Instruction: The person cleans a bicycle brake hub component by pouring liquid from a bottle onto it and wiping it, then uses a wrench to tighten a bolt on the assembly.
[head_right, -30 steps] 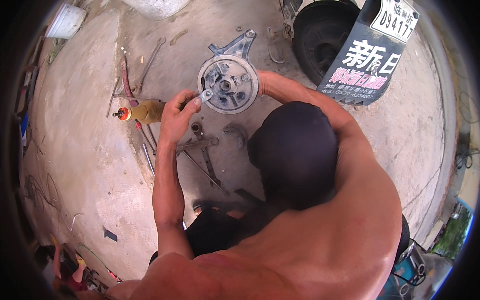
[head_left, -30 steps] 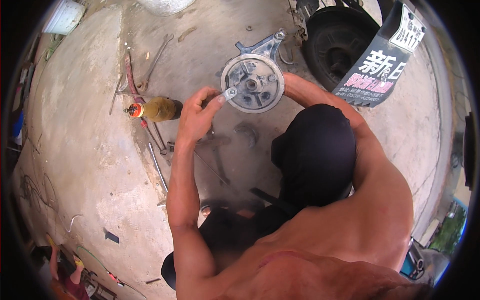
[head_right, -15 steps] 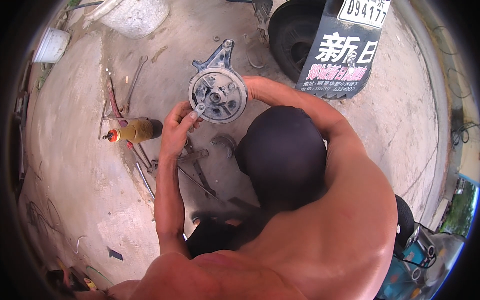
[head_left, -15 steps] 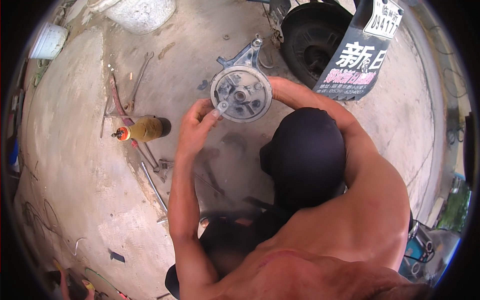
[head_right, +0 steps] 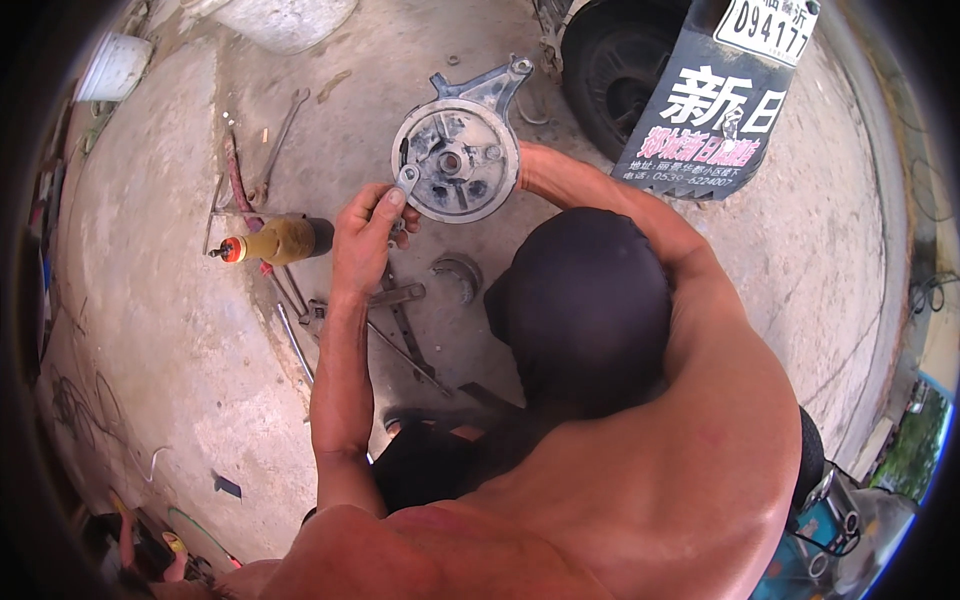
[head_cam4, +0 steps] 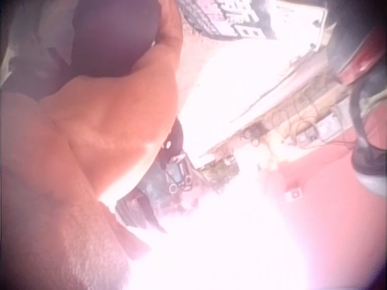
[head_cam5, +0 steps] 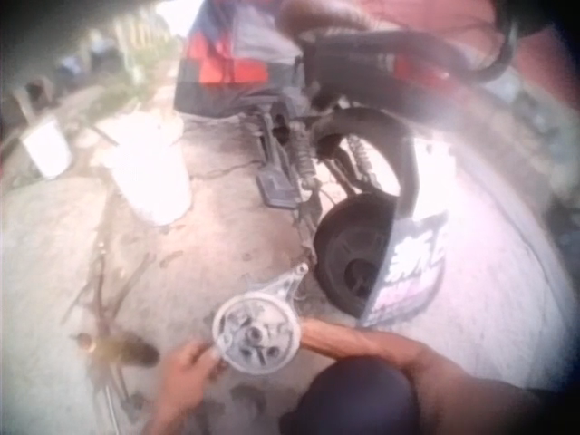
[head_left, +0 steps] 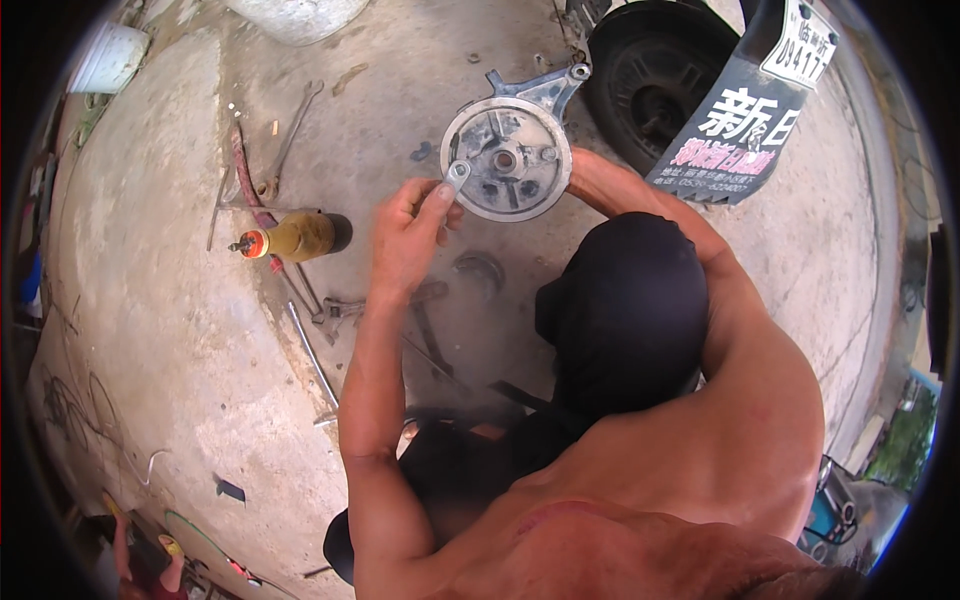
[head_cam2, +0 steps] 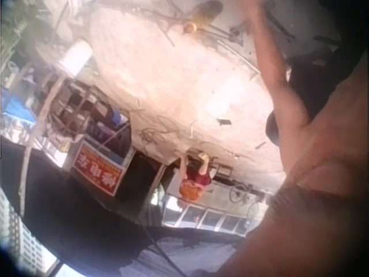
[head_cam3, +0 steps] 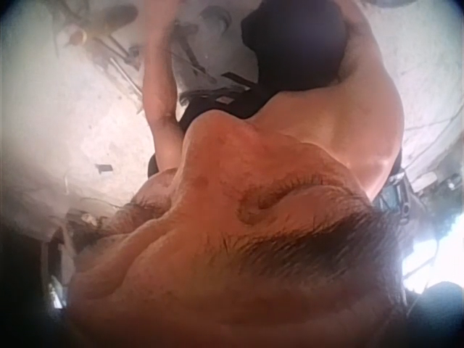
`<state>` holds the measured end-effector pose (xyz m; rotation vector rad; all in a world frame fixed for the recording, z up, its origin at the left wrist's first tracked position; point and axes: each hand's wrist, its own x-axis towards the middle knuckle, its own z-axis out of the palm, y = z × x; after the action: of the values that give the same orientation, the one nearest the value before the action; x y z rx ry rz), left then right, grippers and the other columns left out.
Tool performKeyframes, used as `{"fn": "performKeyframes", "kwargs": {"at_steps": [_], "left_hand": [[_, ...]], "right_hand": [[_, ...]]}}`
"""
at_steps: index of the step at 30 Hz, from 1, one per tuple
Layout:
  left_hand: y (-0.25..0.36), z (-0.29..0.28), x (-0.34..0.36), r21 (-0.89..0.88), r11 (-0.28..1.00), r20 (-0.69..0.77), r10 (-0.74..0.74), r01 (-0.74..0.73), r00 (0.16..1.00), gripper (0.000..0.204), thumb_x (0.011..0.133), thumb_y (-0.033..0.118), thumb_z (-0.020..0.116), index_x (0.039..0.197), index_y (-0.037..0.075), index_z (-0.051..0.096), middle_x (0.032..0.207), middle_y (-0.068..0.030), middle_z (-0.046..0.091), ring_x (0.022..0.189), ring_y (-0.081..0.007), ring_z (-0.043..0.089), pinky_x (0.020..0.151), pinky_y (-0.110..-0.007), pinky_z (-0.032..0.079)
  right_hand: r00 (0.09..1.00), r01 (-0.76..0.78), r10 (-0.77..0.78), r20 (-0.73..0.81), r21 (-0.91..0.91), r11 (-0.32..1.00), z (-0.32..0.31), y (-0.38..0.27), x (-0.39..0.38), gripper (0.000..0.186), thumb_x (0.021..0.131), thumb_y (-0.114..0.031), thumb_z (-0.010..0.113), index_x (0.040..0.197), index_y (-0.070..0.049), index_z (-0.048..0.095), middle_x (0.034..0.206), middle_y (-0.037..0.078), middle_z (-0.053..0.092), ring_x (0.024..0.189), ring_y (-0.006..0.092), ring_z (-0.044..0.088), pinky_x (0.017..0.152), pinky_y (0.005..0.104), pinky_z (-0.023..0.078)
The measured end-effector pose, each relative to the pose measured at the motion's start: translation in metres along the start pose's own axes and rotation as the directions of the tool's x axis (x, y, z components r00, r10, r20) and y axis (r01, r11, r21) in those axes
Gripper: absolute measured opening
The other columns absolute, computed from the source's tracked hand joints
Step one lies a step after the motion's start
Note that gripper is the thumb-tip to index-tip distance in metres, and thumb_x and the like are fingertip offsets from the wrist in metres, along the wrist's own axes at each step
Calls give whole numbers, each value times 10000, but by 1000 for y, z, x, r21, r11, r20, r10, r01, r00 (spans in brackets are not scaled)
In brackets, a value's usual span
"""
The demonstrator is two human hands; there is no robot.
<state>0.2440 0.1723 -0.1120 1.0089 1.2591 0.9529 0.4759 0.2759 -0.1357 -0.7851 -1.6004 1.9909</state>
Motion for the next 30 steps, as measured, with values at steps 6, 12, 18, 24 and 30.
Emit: {"fn": "performKeyframes", "kwargs": {"at_steps": [6,12,18,24,30], "left_hand": [[-11,-11,-25,-250,965,-157,-119,78,980,324,1028,272,564,1188,-10,576,892,-64,670,738,-135,647,563,-255,481],[6,-25,-19,254,944,52,205,-211,977,369,917,281,686,1103,-34,644,889,-141,689,805,-212,644,738,-377,507],[-9,-36,-15,263,904,125,314,-337,941,397,901,329,699,1062,-31,654,870,-150,687,798,-223,645,728,-373,502],[-10,-63,-26,-13,991,-11,133,-133,991,354,928,162,670,1236,-4,616,939,-51,684,859,-118,612,802,-294,497],[1,-45,-17,-192,968,33,173,-164,984,368,946,151,634,1264,-23,573,996,-60,675,876,-135,610,819,-309,496]], "right_hand": [[995,-68,71,73,-47,997,34,14,38,279,966,-185,647,1213,-58,676,1151,72,714,985,173,664,882,349,565],[995,-87,86,-47,-30,996,52,17,53,280,961,-178,655,1213,-58,676,1153,73,713,988,173,663,886,350,564],[996,-83,78,-42,-137,987,65,9,44,281,956,-170,663,1213,-57,676,1154,73,713,990,173,662,889,351,563],[996,-80,85,37,-106,991,53,4,43,282,951,-162,671,1213,-57,677,1155,73,712,993,173,661,893,352,561],[999,-34,33,-7,-77,996,38,-3,24,284,946,-155,680,1213,-57,677,1156,73,712,996,173,660,896,353,560]]}}
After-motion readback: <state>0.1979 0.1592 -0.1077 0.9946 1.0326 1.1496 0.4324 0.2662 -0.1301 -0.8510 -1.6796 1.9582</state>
